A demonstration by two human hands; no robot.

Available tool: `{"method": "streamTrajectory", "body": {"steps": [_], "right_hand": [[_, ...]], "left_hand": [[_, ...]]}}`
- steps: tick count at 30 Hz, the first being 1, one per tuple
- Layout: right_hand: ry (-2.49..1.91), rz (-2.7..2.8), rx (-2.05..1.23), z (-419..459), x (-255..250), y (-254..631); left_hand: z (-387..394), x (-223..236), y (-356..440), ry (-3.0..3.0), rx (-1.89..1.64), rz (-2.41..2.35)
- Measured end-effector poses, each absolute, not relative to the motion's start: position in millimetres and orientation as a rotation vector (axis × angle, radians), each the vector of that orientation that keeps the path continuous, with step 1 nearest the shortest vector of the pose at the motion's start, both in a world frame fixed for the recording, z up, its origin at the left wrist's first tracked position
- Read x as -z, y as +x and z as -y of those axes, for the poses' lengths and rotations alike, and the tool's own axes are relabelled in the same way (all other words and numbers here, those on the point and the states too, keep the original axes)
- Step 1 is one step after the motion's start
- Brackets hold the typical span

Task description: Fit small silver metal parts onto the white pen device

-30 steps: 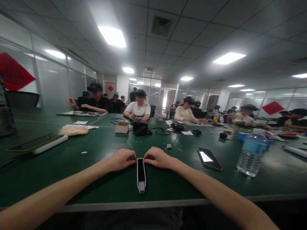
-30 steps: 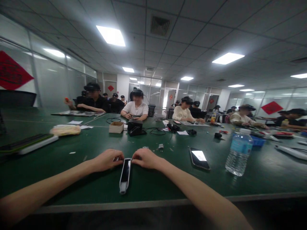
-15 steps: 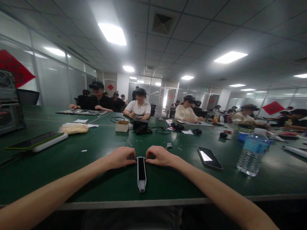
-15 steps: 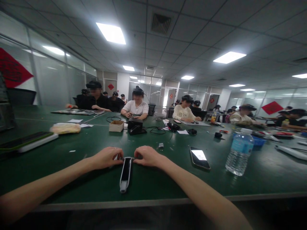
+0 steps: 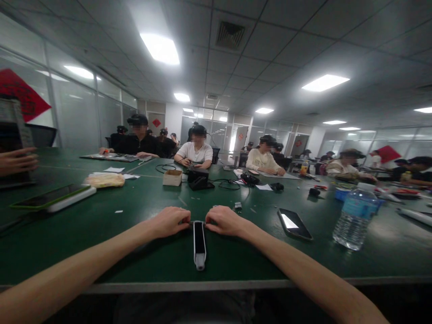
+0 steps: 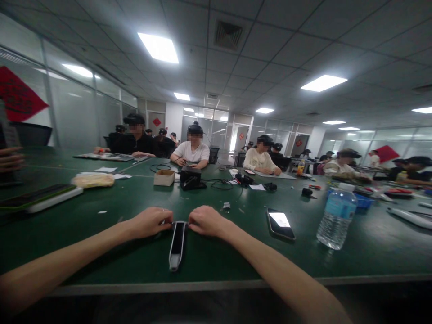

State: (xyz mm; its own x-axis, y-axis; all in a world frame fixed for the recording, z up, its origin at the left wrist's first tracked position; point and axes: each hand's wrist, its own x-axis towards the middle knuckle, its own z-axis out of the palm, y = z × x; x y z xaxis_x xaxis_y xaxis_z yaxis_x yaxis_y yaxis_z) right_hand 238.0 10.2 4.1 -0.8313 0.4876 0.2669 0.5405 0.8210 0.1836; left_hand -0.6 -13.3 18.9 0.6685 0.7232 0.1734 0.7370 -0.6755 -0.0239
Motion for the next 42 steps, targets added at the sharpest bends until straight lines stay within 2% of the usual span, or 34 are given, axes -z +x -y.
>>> {"method": "streamTrajectory", "body": {"steps": [11,30,42], "right_hand": [[-0.804,2.86,0.682,2,-10,227],[-0.828,2.847,0.725,3,-4,227],[-0.853,2.87,0.537,7,-11,230]], "left_hand": [[8,-10,-6,-2.684,0.188,0.973],[12,-10,-4,-2.689,0.22,0.945],[7,-8,-7,-2.798,0.271,0.988]]}}
